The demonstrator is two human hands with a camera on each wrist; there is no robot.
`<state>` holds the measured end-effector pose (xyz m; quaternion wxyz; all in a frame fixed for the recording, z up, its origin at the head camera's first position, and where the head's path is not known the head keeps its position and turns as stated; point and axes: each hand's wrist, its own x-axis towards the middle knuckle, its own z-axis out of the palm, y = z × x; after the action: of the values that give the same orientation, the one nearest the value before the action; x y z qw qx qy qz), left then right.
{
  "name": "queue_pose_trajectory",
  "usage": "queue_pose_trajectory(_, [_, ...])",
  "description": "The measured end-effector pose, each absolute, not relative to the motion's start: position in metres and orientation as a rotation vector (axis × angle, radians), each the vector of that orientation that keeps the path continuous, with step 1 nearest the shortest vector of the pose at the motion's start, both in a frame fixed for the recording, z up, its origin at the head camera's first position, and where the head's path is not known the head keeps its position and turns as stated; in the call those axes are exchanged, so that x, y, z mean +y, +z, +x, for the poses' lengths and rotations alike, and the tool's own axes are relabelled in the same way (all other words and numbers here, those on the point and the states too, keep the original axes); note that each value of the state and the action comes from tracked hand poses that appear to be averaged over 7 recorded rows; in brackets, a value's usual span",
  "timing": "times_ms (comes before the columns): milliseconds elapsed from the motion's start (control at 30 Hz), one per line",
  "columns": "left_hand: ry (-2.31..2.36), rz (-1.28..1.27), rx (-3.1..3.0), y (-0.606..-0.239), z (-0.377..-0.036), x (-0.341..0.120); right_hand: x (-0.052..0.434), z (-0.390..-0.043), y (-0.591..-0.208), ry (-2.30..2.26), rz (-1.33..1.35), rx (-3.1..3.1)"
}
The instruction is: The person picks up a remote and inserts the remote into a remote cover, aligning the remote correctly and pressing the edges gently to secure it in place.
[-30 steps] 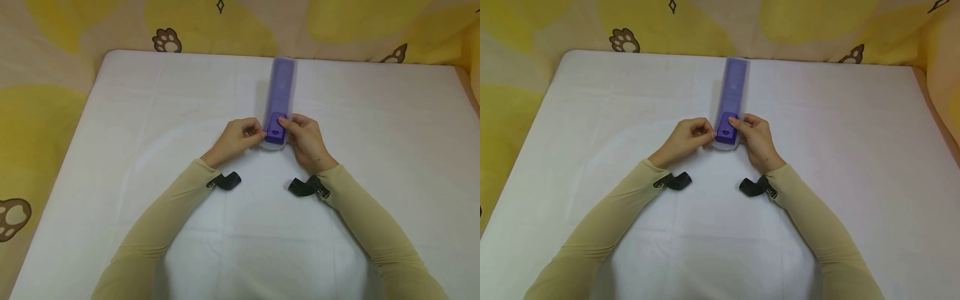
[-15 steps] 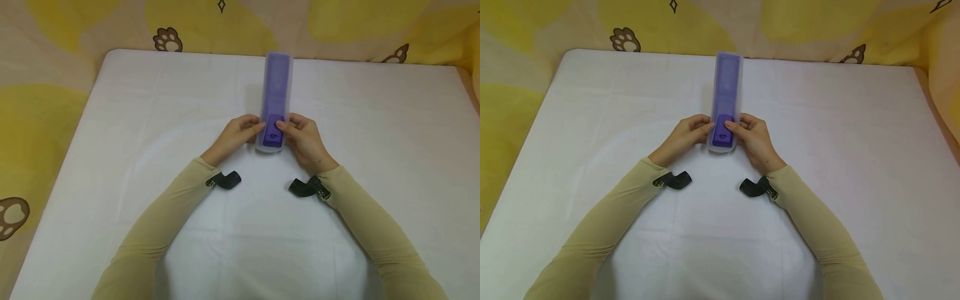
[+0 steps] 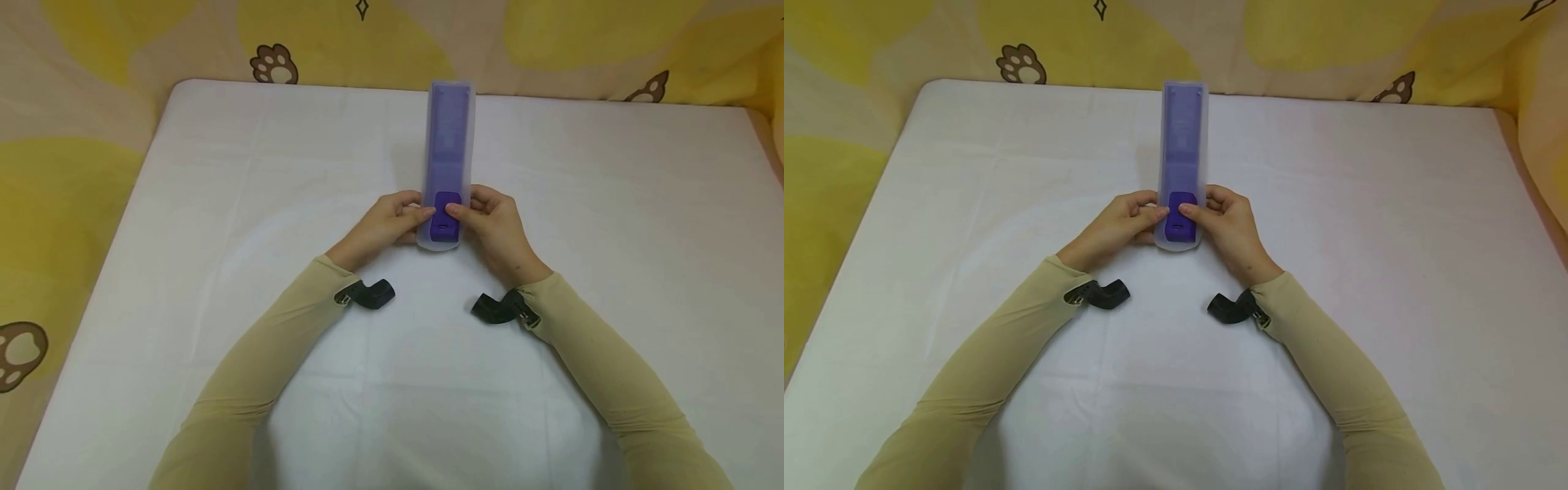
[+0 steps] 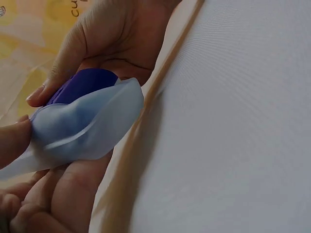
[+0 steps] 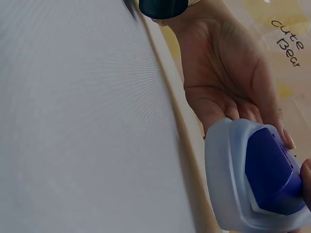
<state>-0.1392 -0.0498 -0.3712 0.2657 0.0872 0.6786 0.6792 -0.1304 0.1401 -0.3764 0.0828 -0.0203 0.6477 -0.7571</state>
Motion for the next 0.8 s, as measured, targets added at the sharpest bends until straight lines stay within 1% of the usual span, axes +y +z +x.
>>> queue_pose_trajectory(233, [1.848,0.257,1.793,-0.3746,-0.1389,-0.0493,0.1412,-0.1295,-0.3788,-2.252,-0.088,1.958])
queue_pose_trajectory(533, [1.89,0.366,1.74,-0.377,-0.1372,-0.0489,0.1419,-0.1294,-0.3806,-2.247,-0.158,1.965])
queue_pose_trajectory(800, [1.902,0.367,1.77,-0.3782,-0.1352,-0.0468,0.1426,-0.1294,-0.3807,-2.175,-0.221,2.07])
